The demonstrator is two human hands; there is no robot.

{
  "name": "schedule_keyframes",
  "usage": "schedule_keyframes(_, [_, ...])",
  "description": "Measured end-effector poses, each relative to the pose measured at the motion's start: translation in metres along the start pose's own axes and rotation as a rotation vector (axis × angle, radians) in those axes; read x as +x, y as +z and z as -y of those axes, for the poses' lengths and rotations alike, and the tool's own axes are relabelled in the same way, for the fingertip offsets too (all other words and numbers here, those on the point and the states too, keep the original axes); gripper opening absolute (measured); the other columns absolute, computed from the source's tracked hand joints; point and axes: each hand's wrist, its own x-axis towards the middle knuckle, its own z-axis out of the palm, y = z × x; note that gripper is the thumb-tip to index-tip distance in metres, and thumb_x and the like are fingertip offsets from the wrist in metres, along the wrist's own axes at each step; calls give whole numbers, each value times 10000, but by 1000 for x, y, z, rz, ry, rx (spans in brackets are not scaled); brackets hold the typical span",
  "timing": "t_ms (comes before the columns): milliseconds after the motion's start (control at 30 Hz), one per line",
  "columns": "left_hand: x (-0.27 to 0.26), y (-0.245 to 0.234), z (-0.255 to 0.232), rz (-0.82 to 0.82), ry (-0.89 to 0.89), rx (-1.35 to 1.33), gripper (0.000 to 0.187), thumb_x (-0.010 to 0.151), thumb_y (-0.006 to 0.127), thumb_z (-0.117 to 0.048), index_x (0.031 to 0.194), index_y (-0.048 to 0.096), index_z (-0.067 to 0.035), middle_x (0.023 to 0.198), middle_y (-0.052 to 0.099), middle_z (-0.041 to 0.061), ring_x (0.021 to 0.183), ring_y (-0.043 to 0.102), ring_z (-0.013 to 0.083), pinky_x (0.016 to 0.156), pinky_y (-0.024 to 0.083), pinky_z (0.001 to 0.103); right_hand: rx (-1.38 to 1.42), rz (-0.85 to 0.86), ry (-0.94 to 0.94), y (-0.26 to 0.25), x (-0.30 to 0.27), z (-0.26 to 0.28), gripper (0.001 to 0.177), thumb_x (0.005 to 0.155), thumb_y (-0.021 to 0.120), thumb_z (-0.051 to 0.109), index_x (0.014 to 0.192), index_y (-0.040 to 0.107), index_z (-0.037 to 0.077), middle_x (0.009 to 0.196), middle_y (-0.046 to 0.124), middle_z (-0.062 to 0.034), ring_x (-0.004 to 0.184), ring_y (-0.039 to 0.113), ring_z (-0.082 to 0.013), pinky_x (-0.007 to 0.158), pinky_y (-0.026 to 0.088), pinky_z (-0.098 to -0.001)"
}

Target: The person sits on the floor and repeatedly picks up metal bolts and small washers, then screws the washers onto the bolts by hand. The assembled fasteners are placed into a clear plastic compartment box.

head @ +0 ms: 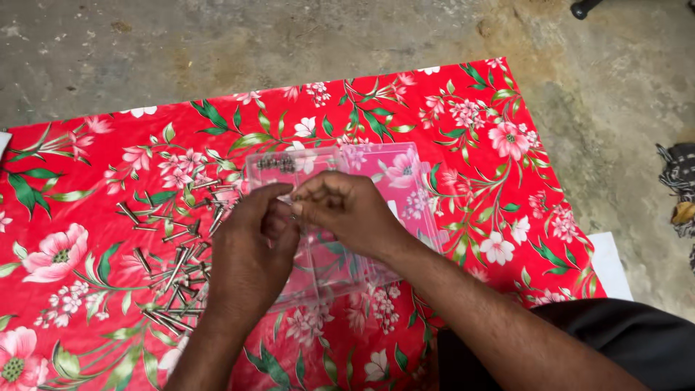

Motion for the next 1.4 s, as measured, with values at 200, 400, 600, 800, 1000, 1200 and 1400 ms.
schedule_keyframes(200, [-2,-1,15,14,-170,117,334,869,644,-48,1203,658,-57,916,744,125,798,759,230,715,604,373,-211,25,146,2,-5,17,142,971,706,136,1060,670,31,862,706,-1,764,644,-41,654,567,-245])
schedule_keyframes(400, [0,-4,40,-49,-141,397,275,874,620,-74,1140,664,-15,979,706,250,960,687,420,844,531,531,-348,-36,264,-1,-2,26,129,993,628,162,1009,620,34,854,714,-38,762,693,-81,662,622,-278])
schedule_keyframes(600, [-6,0,36,-10,-325,415,338,832,635,-55,1167,663,-26,1010,684,269,920,688,432,792,541,532,-319,-31,332,-1,-5,15,122,989,612,149,1026,619,32,907,728,-37,813,724,-97,699,653,-292])
schedule_keyframes(800, [-5,3,47,-31,-308,324,187,914,586,-73,1060,677,1,879,728,235,856,716,410,785,551,523,-283,-11,343,-1,-5,7,128,989,618,147,1038,612,29,895,721,-48,807,722,-102,676,641,-299])
schedule_keyframes(1000, [-10,10,53,-104,-143,315,203,845,603,-48,1025,666,20,849,724,221,830,715,401,745,555,509,-258,-40,340,-1,-5,1,107,997,604,124,1034,611,24,883,718,-54,802,715,-107,673,633,-298])
schedule_keyframes(1200, [-10,7,45,-12,-345,268,208,853,624,-88,1035,659,8,773,735,176,738,744,345,703,580,465,-294,-37,332,-4,-6,2,96,1002,565,113,1046,597,33,912,729,-38,848,719,-86,713,624,-292])
schedule_keyframes(1400, [-11,7,41,-50,-330,234,195,830,664,-89,992,663,20,786,731,182,731,742,339,678,583,445,-386,-3,270,0,-6,8,116,1014,578,147,1045,604,38,851,711,-28,787,673,-68,699,582,-276])
